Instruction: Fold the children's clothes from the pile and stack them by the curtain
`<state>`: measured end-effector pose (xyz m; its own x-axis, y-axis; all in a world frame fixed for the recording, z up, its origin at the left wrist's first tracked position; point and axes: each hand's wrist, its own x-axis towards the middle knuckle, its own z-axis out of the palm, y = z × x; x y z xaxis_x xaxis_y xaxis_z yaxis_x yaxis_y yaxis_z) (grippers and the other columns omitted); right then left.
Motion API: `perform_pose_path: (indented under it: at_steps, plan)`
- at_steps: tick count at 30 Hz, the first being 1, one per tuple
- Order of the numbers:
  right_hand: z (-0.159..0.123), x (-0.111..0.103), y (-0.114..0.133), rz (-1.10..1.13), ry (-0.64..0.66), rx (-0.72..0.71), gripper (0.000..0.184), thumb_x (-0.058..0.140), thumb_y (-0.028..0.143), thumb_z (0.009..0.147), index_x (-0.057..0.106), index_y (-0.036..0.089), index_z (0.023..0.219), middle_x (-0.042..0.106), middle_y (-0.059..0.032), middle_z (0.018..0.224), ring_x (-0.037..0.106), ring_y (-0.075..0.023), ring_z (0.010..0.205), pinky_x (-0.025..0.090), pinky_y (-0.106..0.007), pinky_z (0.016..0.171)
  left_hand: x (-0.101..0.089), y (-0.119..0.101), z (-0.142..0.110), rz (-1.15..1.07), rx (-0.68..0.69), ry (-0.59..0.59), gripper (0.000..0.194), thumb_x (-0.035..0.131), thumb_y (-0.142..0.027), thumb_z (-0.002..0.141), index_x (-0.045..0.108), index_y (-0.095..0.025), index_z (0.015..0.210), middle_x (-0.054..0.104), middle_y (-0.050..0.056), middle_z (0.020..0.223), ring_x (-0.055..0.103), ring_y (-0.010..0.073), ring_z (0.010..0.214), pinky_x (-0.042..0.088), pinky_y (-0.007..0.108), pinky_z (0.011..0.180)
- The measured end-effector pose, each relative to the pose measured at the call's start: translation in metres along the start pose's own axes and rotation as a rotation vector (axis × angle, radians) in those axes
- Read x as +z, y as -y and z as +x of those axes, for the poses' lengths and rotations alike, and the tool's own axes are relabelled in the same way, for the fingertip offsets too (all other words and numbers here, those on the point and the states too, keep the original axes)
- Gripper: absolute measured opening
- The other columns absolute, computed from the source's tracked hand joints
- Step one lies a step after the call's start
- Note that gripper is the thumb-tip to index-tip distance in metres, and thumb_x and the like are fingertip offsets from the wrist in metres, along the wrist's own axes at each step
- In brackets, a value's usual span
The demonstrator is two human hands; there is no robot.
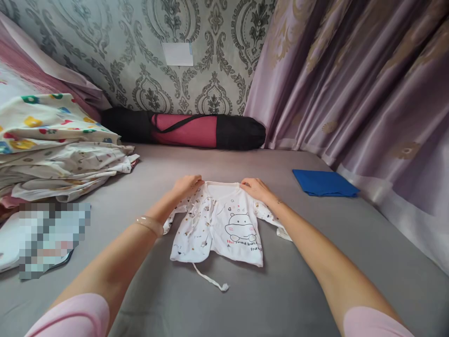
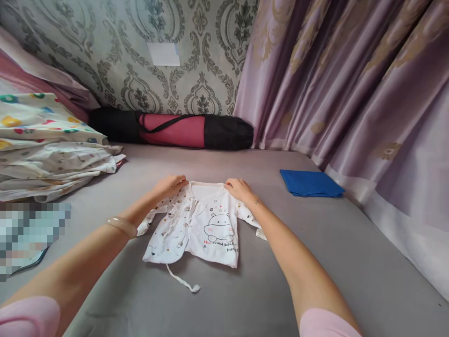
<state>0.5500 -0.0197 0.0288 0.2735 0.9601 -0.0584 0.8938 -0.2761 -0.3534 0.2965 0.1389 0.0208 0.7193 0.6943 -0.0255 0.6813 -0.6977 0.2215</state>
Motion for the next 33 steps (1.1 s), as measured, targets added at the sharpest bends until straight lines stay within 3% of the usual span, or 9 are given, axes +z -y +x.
perform_pose_path:
  at_steps: [8,13,17,22,26,30,33]
  plan:
    - [0.047,-0.005,-0.008,-0.073,-0.029,0.006,0.033,0.043,0.044,0.095,0.066,0.026,0.11,0.071,-0.0074,0.105,0.063,-0.0248,0.097,0.04,-0.029,0.074,-0.007,0.007,0.051,0.08,-0.035,-0.045,0.041,0.034,-0.047,0.094,0.066,-0.024,0.103,0.071,0.011,0.105,0.065,0.027,0.097,0.044,0.03,0.072]
    - [0.066,0.004,-0.013,-0.071,-0.065,0.08,0.032,0.048,0.046,0.093,0.066,0.023,0.105,0.07,-0.0093,0.102,0.063,-0.0246,0.095,0.041,-0.029,0.075,-0.001,0.006,0.067,0.024,-0.122,-0.078,0.035,0.044,-0.046,0.089,0.067,-0.022,0.1,0.072,0.011,0.099,0.066,0.0262,0.091,0.045,0.029,0.07]
    - [0.065,-0.003,-0.028,0.208,-0.015,0.138,0.047,0.042,0.058,0.092,0.066,0.018,0.087,0.071,-0.0088,0.091,0.064,-0.0221,0.085,0.044,-0.027,0.07,-0.001,0.021,0.062,-0.069,-0.14,-0.109,0.042,0.045,-0.054,0.086,0.067,-0.019,0.09,0.072,0.011,0.087,0.065,0.0234,0.083,0.046,0.028,0.069]
    - [0.032,-0.033,-0.055,0.673,0.251,0.423,0.067,0.016,0.062,0.096,0.061,0.017,0.078,0.068,-0.009,0.074,0.061,-0.0159,0.062,0.047,-0.024,0.059,-0.012,0.034,0.036,-0.074,-0.067,-0.218,0.041,0.046,-0.049,0.084,0.064,-0.016,0.102,0.07,0.013,0.101,0.063,0.0249,0.095,0.048,0.032,0.083]
    - [-0.002,-0.041,-0.067,0.741,0.341,0.468,0.056,0.023,0.051,0.097,0.06,0.016,0.073,0.064,-0.0069,0.065,0.055,-0.0128,0.052,0.043,-0.021,0.051,-0.007,0.001,0.018,-0.107,0.097,-0.159,0.04,0.042,-0.04,0.088,0.061,-0.015,0.112,0.067,0.014,0.11,0.063,0.0251,0.099,0.047,0.035,0.09]
    - [-0.023,-0.037,-0.064,0.616,0.238,0.403,0.017,0.06,0.03,0.078,0.058,0.017,0.066,0.053,0.0019,0.053,0.043,-0.0087,0.045,0.028,-0.018,0.042,0.019,-0.056,0.012,-0.187,0.314,-0.065,0.035,0.042,-0.031,0.089,0.061,-0.018,0.116,0.065,0.013,0.12,0.061,0.0244,0.109,0.046,0.035,0.097]
    - [-0.028,-0.036,-0.057,0.539,0.127,0.368,0.008,0.064,0.022,0.068,0.058,0.018,0.067,0.048,0.0057,0.051,0.042,-0.0084,0.047,0.026,-0.019,0.043,0.041,-0.088,0.009,-0.117,0.374,-0.062,0.038,0.043,-0.034,0.092,0.059,-0.016,0.121,0.054,0.015,0.138,0.044,0.0297,0.133,0.032,0.044,0.113]
